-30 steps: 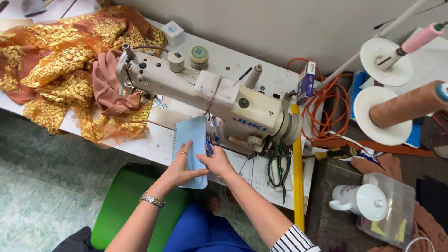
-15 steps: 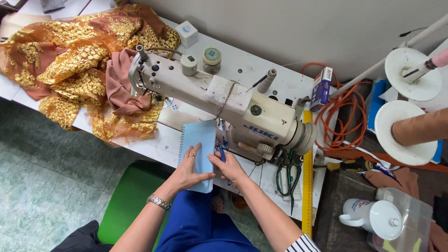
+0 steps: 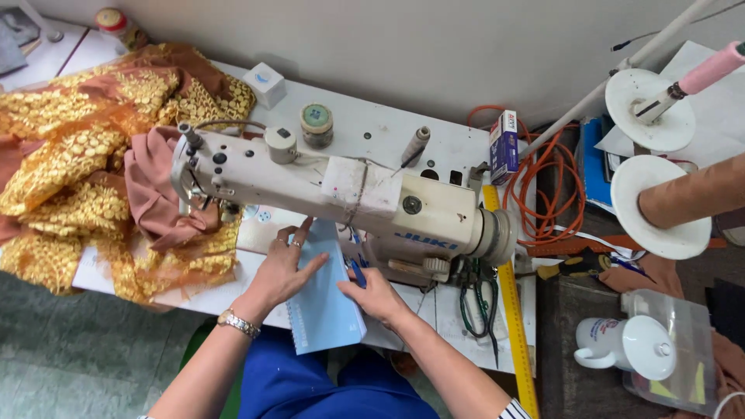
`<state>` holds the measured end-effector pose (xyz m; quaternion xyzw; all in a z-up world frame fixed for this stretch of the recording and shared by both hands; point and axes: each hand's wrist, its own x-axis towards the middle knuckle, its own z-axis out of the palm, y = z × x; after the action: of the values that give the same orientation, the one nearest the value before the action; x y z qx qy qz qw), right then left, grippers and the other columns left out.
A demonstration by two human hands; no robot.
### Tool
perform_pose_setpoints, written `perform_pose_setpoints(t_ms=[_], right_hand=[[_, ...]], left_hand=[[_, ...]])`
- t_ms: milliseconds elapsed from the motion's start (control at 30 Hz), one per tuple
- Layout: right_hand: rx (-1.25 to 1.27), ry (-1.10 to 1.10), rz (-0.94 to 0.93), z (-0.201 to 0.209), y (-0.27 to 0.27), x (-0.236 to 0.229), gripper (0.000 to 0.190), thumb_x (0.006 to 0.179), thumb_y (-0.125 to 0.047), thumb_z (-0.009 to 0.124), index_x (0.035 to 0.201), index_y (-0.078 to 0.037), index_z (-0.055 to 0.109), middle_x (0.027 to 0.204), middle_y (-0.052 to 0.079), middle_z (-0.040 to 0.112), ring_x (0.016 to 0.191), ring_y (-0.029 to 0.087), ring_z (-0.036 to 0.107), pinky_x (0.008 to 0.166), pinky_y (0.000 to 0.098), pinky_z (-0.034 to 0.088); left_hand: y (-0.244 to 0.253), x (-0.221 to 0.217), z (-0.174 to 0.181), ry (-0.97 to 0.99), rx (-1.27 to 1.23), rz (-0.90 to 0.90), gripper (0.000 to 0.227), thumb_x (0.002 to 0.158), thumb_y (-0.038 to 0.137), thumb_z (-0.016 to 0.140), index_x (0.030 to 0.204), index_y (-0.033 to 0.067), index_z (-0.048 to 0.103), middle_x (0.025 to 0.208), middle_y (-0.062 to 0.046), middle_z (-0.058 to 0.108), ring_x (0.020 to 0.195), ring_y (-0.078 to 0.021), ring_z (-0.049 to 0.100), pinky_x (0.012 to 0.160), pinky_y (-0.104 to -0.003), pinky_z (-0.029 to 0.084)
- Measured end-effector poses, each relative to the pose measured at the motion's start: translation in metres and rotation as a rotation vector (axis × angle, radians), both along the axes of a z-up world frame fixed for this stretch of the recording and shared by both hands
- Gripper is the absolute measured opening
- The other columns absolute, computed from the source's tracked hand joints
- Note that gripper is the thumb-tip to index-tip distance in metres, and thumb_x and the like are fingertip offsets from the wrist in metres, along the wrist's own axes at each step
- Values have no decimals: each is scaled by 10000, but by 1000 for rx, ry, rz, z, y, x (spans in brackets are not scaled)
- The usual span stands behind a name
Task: The person sits with a notebook on their lap and uses a blue pen to write on the pages. They flip through the notebook to find a page, write several lines of text, and then close the notebook.
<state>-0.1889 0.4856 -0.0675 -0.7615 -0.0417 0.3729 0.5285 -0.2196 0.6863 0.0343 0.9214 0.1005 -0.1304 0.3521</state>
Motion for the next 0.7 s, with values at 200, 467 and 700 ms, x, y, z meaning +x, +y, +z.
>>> perform_pose_setpoints(t_ms=[200,467,700], right_hand=[[89,24,-8,40,18,4,250,909,-250,583,695,-146,507,663,-34,427,624,94,410,603,309,271],[-41,81,-196,-3,29,-3,167,884,-242,624,933,-84,646,871,-10,595,834,101,547,743,267,379],[-172,18,-309,-11,40,-22,416,846,-300,600,1165,-48,689,1162,33,729,1057,125,659,893,259,473]], left_hand=[[42,38,-106,-236,-123,-117,620,868,437,560,1360,73,463,1392,-164,408,1281,-330,380,1072,-403,316],[60,34,-105,-416,-300,-286,542,846,308,636,1324,101,485,1260,-90,509,1173,-267,461,1061,-430,296],[87,31,-148,-572,-165,-582,662,858,326,638,1386,11,392,1346,-264,438,1233,-409,405,1088,-538,197]])
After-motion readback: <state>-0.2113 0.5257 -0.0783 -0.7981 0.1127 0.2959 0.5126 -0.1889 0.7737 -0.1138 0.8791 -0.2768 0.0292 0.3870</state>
